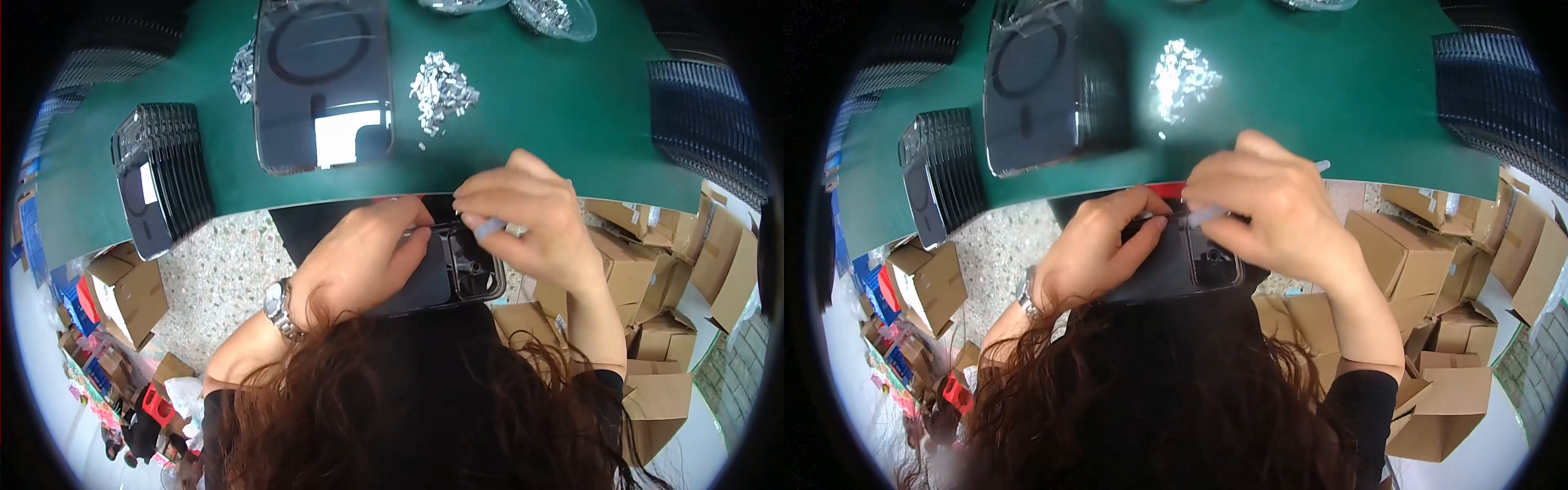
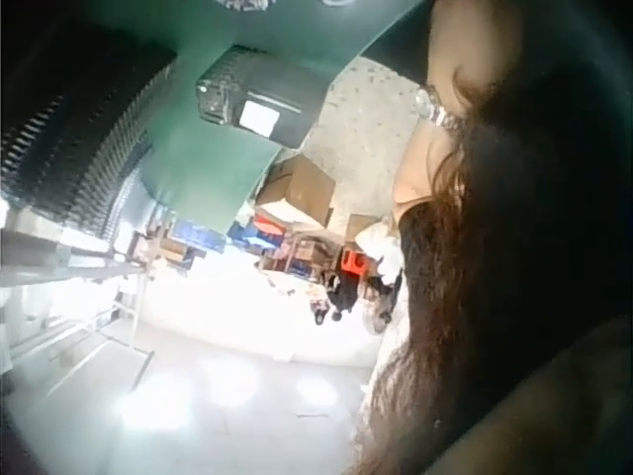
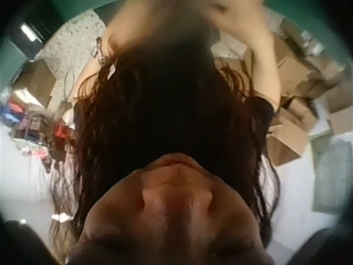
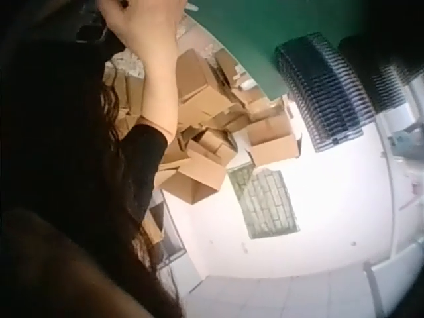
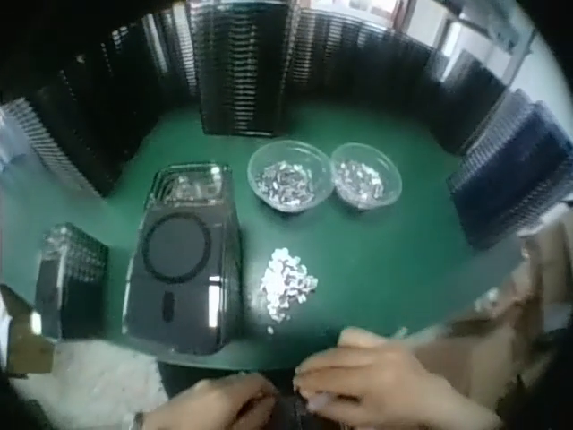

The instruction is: Assembling small components into plastic phone cases at a manufacturing workstation.

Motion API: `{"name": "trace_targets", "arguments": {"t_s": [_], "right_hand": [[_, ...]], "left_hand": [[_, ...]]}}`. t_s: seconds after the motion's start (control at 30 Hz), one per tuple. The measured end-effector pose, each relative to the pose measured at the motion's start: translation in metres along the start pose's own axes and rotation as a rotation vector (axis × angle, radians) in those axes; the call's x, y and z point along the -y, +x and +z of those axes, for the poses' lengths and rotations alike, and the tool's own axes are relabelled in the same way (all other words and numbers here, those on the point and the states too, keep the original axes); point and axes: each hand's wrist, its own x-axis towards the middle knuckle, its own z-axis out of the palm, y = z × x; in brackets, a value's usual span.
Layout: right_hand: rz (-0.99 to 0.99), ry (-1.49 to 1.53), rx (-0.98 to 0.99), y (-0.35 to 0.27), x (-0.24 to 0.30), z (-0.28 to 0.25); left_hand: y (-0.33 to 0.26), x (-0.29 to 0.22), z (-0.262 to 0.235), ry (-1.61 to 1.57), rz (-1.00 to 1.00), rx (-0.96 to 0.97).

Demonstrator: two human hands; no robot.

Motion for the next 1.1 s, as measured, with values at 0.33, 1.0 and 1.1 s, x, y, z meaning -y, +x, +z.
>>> {"name": "trace_targets", "arguments": {"t_s": [0.33, 1.0, 1.1], "right_hand": [[-0.141, -0.334, 0.093, -0.026, 0.014, 0.026], [0.360, 0.149, 0.177, -0.017, 0.013, 0.023], [0.362, 0.116, 0.194, -0.016, 0.014, 0.023]], "left_hand": [[-0.007, 0.000, 0.016, 0.054, -0.034, 0.068], [-0.004, 0.001, 0.013, 0.021, -0.034, 0.067], [-0.003, 0.006, 0.016, 0.163, 0.075, 0.007]]}}
